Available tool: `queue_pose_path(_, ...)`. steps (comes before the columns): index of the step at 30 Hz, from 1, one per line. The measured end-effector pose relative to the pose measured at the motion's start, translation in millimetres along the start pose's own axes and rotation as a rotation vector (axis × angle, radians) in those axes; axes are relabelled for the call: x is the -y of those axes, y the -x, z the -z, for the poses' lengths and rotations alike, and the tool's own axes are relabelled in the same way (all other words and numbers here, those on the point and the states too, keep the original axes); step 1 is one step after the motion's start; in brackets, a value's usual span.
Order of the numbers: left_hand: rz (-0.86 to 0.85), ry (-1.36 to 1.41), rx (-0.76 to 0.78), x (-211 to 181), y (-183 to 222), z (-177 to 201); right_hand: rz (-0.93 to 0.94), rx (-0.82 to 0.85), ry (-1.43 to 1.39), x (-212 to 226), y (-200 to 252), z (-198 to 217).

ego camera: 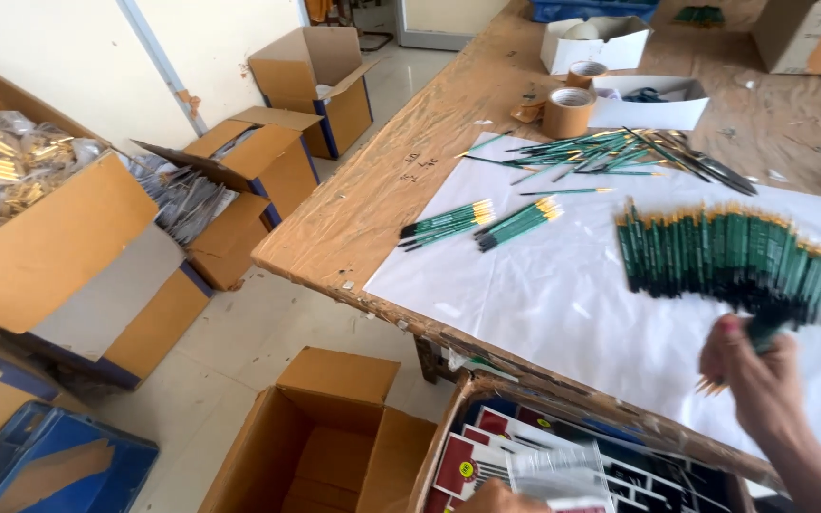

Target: The person picks up groups of paintbrushes and places them into clear plastic bags, سپس then gathers the packaged brushes together.

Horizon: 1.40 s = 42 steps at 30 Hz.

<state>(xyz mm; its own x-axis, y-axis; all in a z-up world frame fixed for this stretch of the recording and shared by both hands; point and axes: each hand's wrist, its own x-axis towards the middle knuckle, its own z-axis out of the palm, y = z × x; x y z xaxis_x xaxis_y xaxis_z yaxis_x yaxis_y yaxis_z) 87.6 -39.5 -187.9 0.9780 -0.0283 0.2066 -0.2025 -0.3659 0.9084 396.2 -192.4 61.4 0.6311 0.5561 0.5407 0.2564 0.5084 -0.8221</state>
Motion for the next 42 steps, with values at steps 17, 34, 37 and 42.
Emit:
queue_pose_path(17, -0.127, -0.238, -0.034, -295, -114, 33, -0.373, 0.147, 0.127, 106, 67, -57)
queue_pose_path(34, -0.262, -0.188, -0.2, -298, -107, 54, -0.009, 0.242, 0.649, 76, 149, -25)
queue_pose_path(37, -0.363, -0.107, -0.164, -267, -107, 44, -0.429, 0.183, 0.393, 33, 188, -12)
queue_pose_path(42, -0.317, 0.09, -0.216, -207, -105, 8, -0.734, 0.085, 0.054, -22, 231, 15)
